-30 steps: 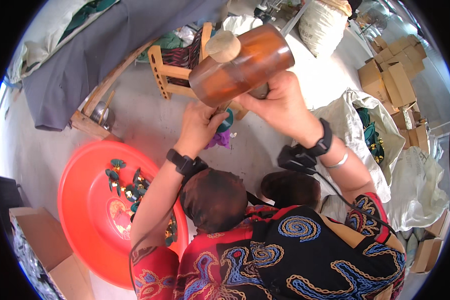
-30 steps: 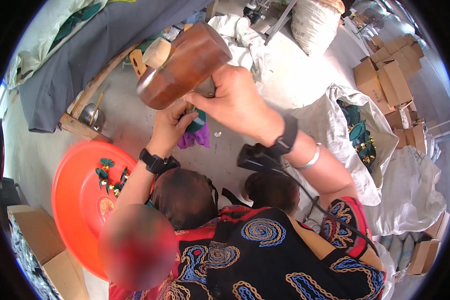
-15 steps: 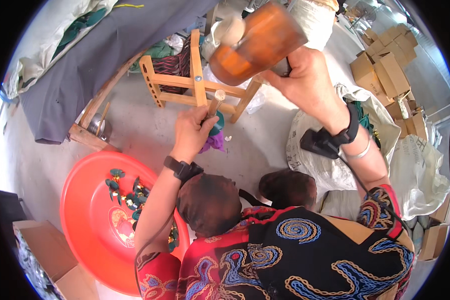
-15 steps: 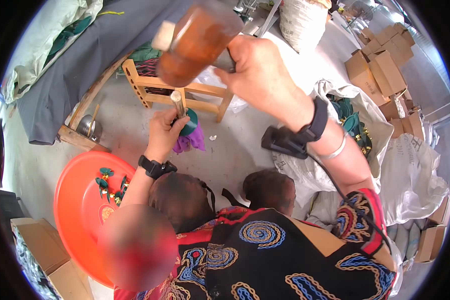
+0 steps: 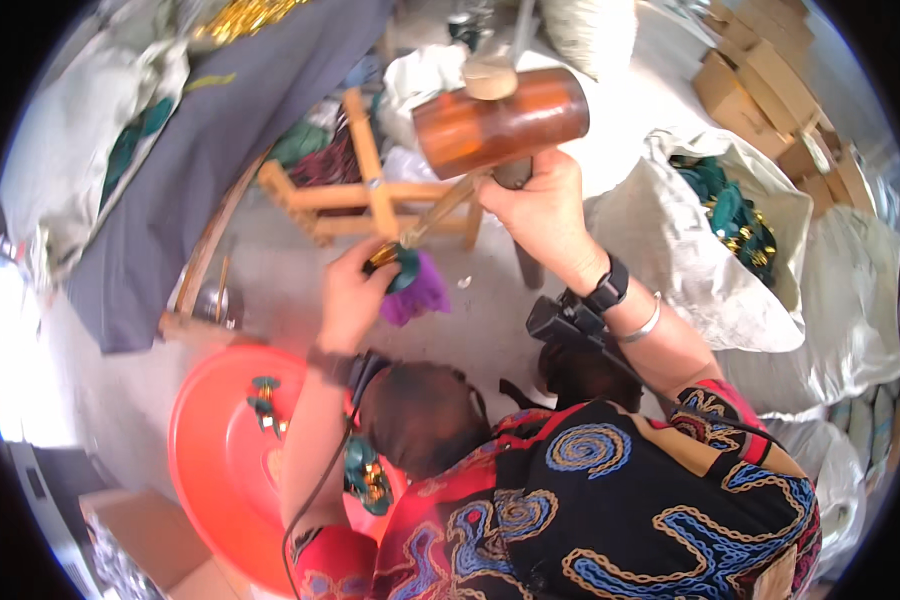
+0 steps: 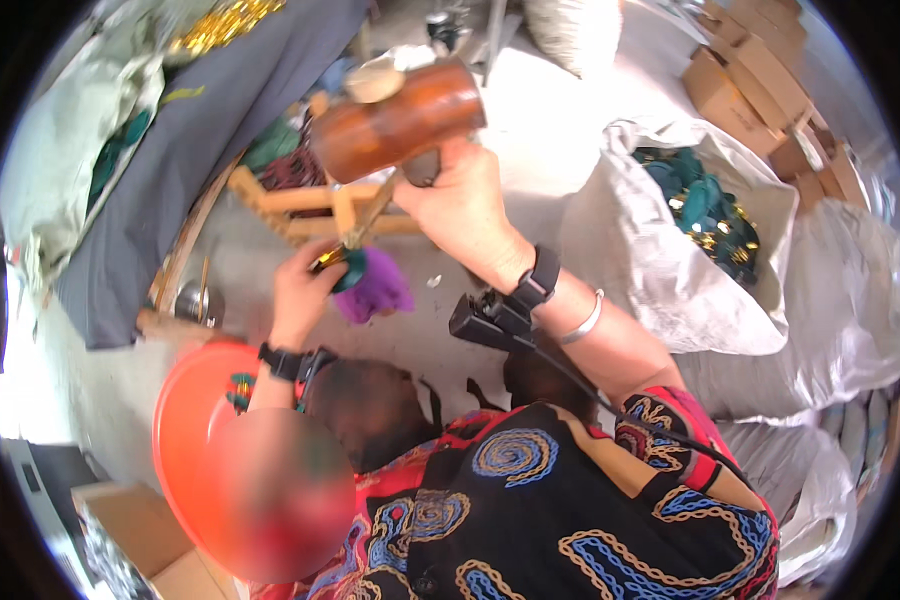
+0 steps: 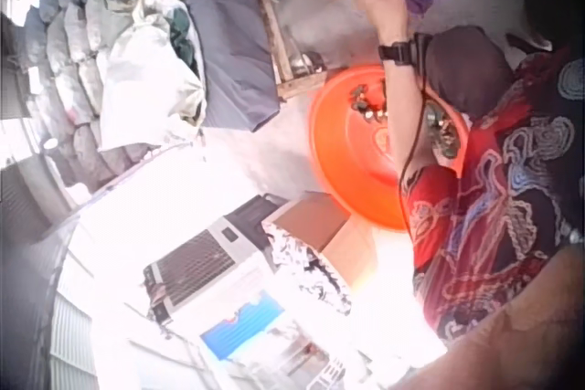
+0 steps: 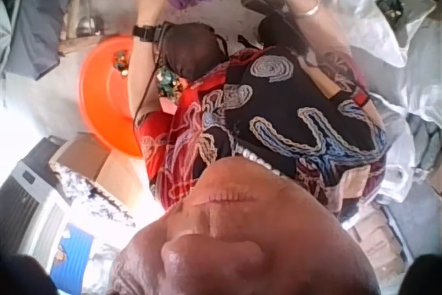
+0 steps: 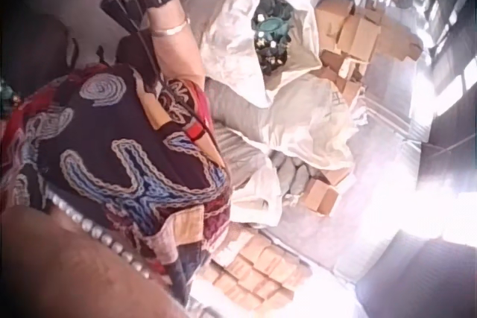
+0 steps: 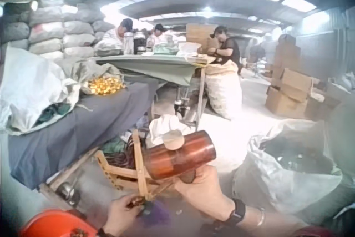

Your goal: Assembling plastic components by hammering a gold insert into a green base using a mallet and jig.

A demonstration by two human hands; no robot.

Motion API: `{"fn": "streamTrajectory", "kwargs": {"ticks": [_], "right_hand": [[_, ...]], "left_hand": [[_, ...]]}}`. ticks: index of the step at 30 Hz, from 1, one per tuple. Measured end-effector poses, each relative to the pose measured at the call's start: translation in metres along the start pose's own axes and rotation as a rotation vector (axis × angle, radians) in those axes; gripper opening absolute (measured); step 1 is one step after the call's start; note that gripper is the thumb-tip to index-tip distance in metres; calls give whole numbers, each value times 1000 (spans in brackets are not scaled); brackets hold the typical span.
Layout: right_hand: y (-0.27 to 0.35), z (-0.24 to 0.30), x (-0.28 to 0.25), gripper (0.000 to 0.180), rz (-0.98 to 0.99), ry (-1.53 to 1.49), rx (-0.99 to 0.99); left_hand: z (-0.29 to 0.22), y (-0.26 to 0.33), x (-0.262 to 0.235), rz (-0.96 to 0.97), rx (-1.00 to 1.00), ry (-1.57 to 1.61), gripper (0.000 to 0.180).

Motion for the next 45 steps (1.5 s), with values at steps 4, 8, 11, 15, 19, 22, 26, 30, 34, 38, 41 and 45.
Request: {"fn": "streamTrajectory", "kwargs": {"ticks": [4, 8, 11, 15, 19, 22, 26, 30, 34, 38, 41, 45], "right_hand": [[6, -54, -33, 22, -223, -155, 168], [28, -89, -39, 22, -124, -116, 305], [38, -80, -32, 25, 32, -144, 311], [43, -94, -29, 19, 13, -9, -88], [35, -94, -32, 34, 60, -204, 247], [32, -98, -46, 26, 101, -329, 356], [29, -91, -33, 23, 187, -378, 341], [34, -85, -2, 24, 292, -393, 393], [37, -83, 14, 25, 293, -307, 419], [43, -76, 19, 23, 222, -189, 457], [47, -73, 21, 22, 203, -119, 452], [49, -67, 33, 21, 218, -161, 483]], "left_hand": [[-54, -31, -9, 29, -21, 290, 32], [-166, -103, 64, 284, 275, 365, 28], [-215, -142, 130, 392, 293, 448, 35], [-223, -156, 161, 351, 440, 562, 47], [-160, -141, 90, 190, 465, 351, 50], [-67, -100, -23, -49, 226, 146, 38], [53, 49, -217, -422, -294, -430, 31], [127, 236, -295, -411, -632, -843, 31], [174, 284, -234, -367, -692, -890, 33], [211, 276, -174, -607, -995, -382, 45], [245, 278, -162, -812, -1116, -334, 47], [292, 317, -181, -995, -964, -249, 27]]}}
Point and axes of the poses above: each hand's wrist, its own y-axis away from the middle knuckle, its own x-axis out of the palm, z = x × y, the point moved 2 cm from there along -y, towards the middle knuckle, and after that the axes turned 15 degrees about x, right-handed, at the moved point
